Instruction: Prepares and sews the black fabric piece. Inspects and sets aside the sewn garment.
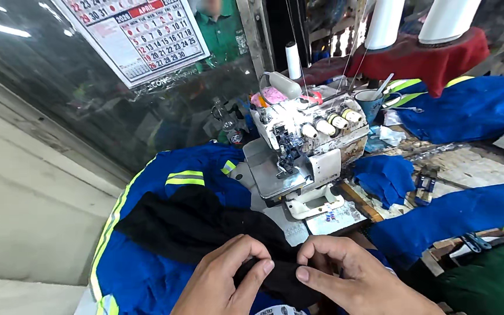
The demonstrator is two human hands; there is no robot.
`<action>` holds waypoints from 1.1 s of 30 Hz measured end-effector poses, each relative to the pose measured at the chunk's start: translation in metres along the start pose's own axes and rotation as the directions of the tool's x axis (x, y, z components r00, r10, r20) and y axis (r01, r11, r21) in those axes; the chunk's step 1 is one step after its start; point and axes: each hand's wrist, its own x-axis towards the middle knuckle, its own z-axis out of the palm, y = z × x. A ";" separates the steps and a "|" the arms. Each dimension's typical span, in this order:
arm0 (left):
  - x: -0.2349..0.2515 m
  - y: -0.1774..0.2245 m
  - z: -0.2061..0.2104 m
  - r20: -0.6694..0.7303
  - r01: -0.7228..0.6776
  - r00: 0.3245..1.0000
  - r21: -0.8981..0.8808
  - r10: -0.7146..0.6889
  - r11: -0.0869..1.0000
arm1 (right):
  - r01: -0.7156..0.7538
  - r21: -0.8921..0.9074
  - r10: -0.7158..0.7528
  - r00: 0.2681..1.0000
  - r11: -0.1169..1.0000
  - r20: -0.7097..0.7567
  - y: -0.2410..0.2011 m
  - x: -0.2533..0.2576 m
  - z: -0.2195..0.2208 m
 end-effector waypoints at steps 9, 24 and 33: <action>-0.008 -0.003 -0.015 0.050 0.002 0.999 -0.039 0.000 0.999 | 0.013 -0.092 -0.019 0.998 0.996 -0.062 -0.002 -0.003 -0.003; -0.008 -0.007 -0.011 -0.016 -0.011 1.000 0.021 0.012 1.000 | -0.014 -0.258 0.001 0.999 0.966 -0.053 0.000 -0.001 -0.001; -0.015 -0.020 -0.004 -0.083 0.051 0.996 0.143 -0.039 0.988 | -0.021 -0.310 -0.016 0.993 0.951 -0.114 0.001 -0.002 0.000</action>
